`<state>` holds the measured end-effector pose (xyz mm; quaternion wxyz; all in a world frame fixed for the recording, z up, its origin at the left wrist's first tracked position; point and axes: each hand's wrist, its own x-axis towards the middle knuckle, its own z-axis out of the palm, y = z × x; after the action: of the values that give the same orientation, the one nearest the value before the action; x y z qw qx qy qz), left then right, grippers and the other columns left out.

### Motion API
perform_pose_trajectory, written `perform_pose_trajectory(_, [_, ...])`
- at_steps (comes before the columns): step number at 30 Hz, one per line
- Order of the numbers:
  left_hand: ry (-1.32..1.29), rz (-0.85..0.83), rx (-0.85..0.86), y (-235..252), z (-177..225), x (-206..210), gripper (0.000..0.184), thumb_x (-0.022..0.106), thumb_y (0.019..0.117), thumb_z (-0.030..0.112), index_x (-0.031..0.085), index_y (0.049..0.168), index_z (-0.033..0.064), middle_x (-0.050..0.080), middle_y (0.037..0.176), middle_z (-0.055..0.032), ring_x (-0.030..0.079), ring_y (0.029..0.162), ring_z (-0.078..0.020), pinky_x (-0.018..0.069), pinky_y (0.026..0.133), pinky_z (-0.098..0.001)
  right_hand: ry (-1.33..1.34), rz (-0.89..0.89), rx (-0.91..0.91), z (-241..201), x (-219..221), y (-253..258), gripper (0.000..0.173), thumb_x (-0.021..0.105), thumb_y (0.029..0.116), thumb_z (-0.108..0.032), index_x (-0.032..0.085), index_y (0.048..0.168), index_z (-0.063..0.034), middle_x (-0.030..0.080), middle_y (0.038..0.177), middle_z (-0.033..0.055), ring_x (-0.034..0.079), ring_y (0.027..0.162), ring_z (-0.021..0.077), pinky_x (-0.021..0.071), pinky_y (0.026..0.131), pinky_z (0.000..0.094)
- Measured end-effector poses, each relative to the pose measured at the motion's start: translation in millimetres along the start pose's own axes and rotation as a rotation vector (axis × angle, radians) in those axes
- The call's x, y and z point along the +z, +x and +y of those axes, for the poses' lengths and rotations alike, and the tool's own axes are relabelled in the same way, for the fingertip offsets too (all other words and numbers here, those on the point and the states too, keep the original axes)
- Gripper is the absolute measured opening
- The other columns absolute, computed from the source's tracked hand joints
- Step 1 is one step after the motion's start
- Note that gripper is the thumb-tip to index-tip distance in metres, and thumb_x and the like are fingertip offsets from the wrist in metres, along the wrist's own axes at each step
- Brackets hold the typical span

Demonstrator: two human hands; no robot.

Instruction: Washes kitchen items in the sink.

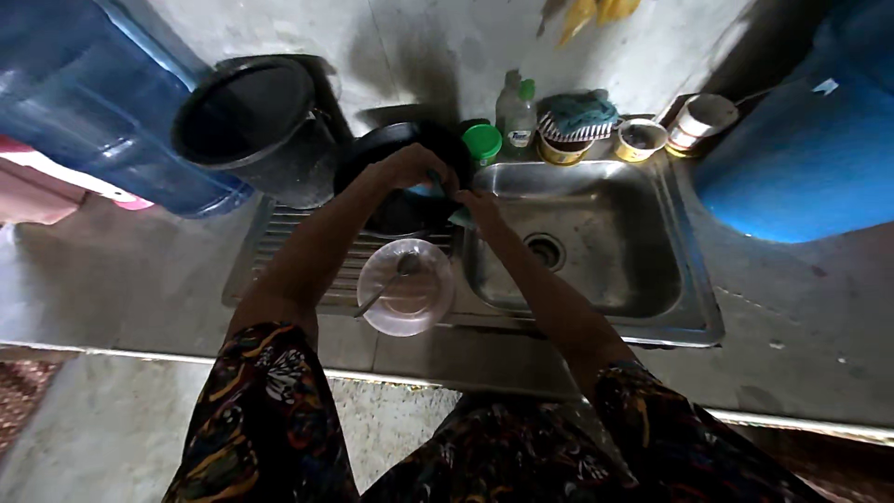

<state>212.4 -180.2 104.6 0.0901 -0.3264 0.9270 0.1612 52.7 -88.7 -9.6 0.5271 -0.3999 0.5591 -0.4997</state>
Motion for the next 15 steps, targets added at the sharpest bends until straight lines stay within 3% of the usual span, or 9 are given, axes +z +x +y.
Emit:
perform_pose_trajectory(2, [-0.145, 0.130, -0.033, -11.5, -10.7, 5.4, 0.026, 0.065, 0.0968, 0.000, 0.070, 0.122, 0.0007, 0.067, 0.126, -0.0213, 0.062, 0.121, -0.0371, 0.0450, 0.108, -0.0547, 0.033, -0.062, 0.014, 5.4, -4.8, 2.5, 0.038, 0.062, 0.1021, -0.031, 0.063, 0.124, -0.0001, 0.067, 0.112, 0.0153, 0.065, 0.098, 0.0214, 0.0557, 0.085, 0.0421])
perform_pose_trajectory(4, [-0.286, 0.264, -0.053, -21.0, -19.9, 15.5, 0.027, 0.064, 0.0970, 0.000, 0.069, 0.124, 0.0007, 0.066, 0.128, -0.0203, 0.063, 0.120, -0.0333, 0.0473, 0.107, -0.0517, 0.081, -0.143, 0.083, 6.4, -16.8, -0.2, 0.050, 0.059, 0.1036, -0.039, 0.053, 0.144, -0.0098, 0.063, 0.132, 0.0156, 0.064, 0.114, 0.0250, 0.0555, 0.094, 0.0457])
perform_pose_trajectory(6, [-0.414, 0.365, -0.077, -29.1, -15.4, 21.3, 0.028, 0.062, 0.0974, 0.000, 0.068, 0.125, 0.0012, 0.065, 0.130, -0.0187, 0.063, 0.119, -0.0283, 0.0492, 0.106, -0.0466, 0.177, -0.167, 0.155, 5.8, -31.9, -5.7, 0.056, 0.061, 0.1038, -0.032, 0.041, 0.154, -0.0167, 0.057, 0.139, 0.0160, 0.064, 0.115, 0.0252, 0.0575, 0.092, 0.0424])
perform_pose_trajectory(8, [-0.453, 0.446, -0.066, -39.5, 1.5, 20.2, 0.027, 0.062, 0.0989, 0.002, 0.068, 0.125, 0.0021, 0.065, 0.129, -0.0180, 0.064, 0.116, -0.0261, 0.0516, 0.102, -0.0443, 0.267, -0.088, 0.241, -0.8, -45.0, -16.5, 0.052, 0.064, 0.1012, -0.015, 0.044, 0.150, -0.0138, 0.060, 0.130, 0.0141, 0.065, 0.102, 0.0193, 0.0576, 0.083, 0.0326])
perform_pose_trajectory(10, [-0.441, 0.527, -0.015, -48.2, 22.3, 13.7, 0.026, 0.061, 0.0992, 0.003, 0.068, 0.124, 0.0009, 0.065, 0.128, -0.0188, 0.065, 0.114, -0.0258, 0.0521, 0.100, -0.0433, 0.365, -0.015, 0.303, -8.8, -58.0, -25.6, 0.043, 0.063, 0.1001, -0.009, 0.048, 0.141, -0.0083, 0.062, 0.116, 0.0101, 0.064, 0.092, 0.0140, 0.0563, 0.077, 0.0269])
perform_pose_trajectory(12, [-0.424, 0.601, 0.059, -51.2, 41.2, 7.1, 0.025, 0.060, 0.1000, 0.005, 0.068, 0.123, 0.0003, 0.066, 0.124, -0.0183, 0.065, 0.106, -0.0223, 0.0539, 0.095, -0.0398, 0.478, -0.011, 0.265, -11.7, -71.2, -31.3, 0.035, 0.058, 0.1019, -0.011, 0.049, 0.135, -0.0066, 0.062, 0.109, 0.0083, 0.065, 0.089, 0.0133, 0.0576, 0.075, 0.0275])
perform_pose_trajectory(15, [-0.552, 0.677, 0.189, -37.8, 70.4, 4.7, 0.022, 0.061, 0.0998, 0.008, 0.070, 0.120, 0.0030, 0.069, 0.118, -0.0071, 0.064, 0.094, -0.0055, 0.0545, 0.084, -0.0240, 0.653, 0.018, 0.132, -5.5, -88.1, -30.6, 0.031, 0.060, 0.0985, -0.012, 0.054, 0.128, -0.0047, 0.066, 0.107, 0.0113, 0.068, 0.090, 0.0193, 0.0611, 0.076, 0.0358])
